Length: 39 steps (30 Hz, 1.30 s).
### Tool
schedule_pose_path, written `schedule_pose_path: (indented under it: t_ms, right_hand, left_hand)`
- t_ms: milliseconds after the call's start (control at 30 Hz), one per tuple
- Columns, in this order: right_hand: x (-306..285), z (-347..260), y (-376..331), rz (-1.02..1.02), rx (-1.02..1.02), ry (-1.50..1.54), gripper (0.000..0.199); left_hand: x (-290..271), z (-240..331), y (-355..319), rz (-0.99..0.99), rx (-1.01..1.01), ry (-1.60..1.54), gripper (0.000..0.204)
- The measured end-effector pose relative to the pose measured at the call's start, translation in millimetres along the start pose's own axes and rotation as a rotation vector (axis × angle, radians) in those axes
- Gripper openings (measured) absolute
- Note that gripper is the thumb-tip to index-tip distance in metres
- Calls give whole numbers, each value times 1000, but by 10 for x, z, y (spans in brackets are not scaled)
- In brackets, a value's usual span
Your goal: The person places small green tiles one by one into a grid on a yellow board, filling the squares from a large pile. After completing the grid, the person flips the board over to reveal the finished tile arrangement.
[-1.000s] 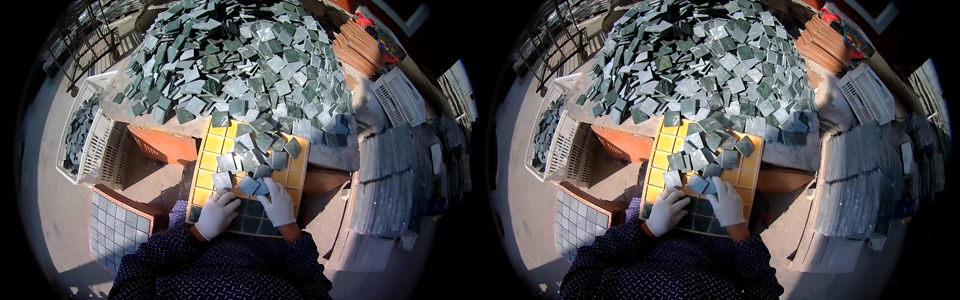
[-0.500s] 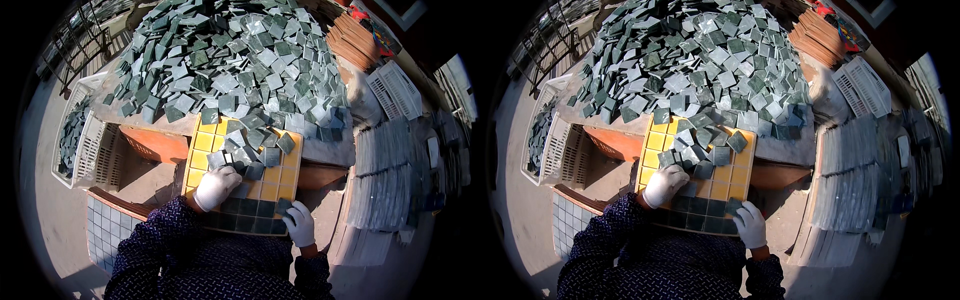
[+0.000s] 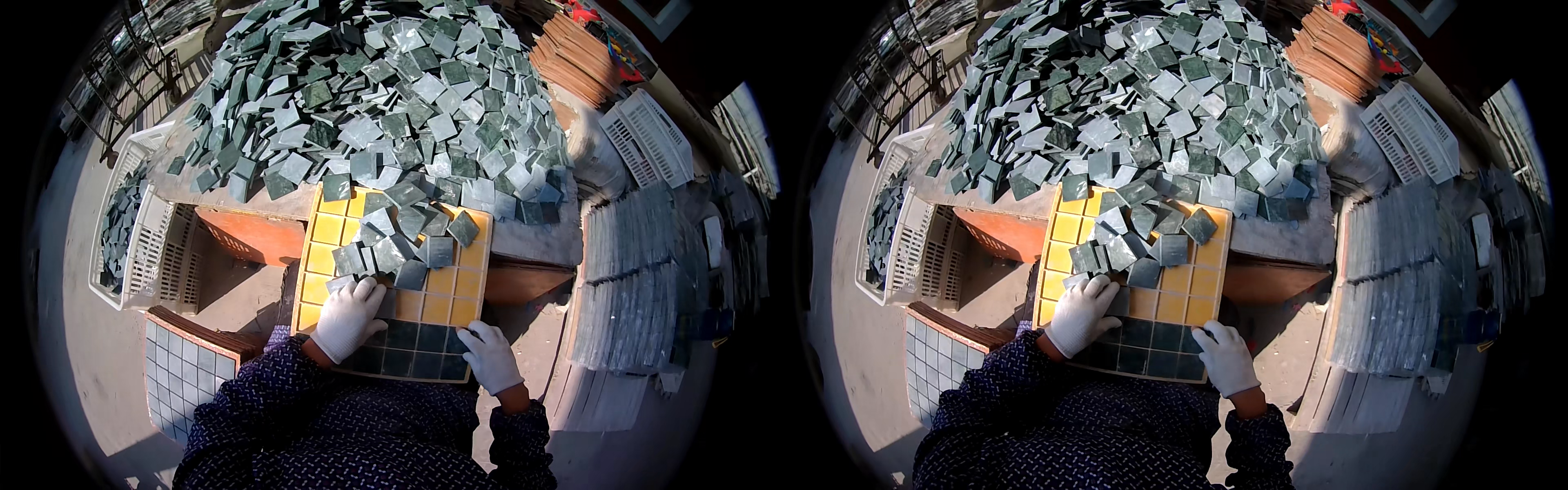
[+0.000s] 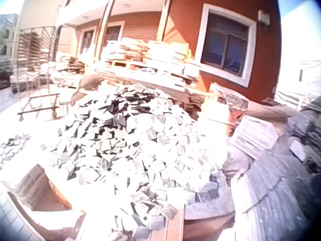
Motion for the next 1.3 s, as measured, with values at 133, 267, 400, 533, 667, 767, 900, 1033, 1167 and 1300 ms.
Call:
schedule_pose_path:
  t_ms: [133,267,400,533,667,767,900,1033,1167,1300]
  right_hand:
    - [-35,-52,29,18,77,24,45]
    - [-15,-299,198,174,46,172,44]
    - [6,-711,556,259,-61,223,48]
    - [94,-739,972,282,17,5,69]
    - [48,-733,1089,312,-67,43,60]
    - [-34,-759,1027,322,-104,15,60]
    - [-168,-661,836,257,-25,203,58]
    - [-58,-601,716,82,109,372,54]
    - [69,-764,763,53,41,79,57]
    - [173,-817,794,29,35,-12,53]
  left_hand:
    - [-20,-34,75,-93,-34,-19,56]
    - [-359,-5,-220,168,69,-65,53]
    - [-292,-206,-706,-80,28,-102,49]
    - [-314,-226,-795,-74,94,-301,35]
    - [-289,-377,-688,6,-37,-290,33]
    - [-223,-402,-659,61,-60,-188,36]
    - [-175,-371,-715,69,3,-158,40]
    - [-56,-355,-797,-68,-133,-138,45]
    - [17,-271,-813,8,-188,-21,45]
    - [100,-278,-832,50,-196,1,42]
Point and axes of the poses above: each hand's wrist, its own y-axis towards the middle knuckle, its own x-axis out of the palm, z = x × y, the point moved 8 cm from there along y, towards the middle knuckle, and after that the axes turned 12 degrees about x, right-handed, at the moved point
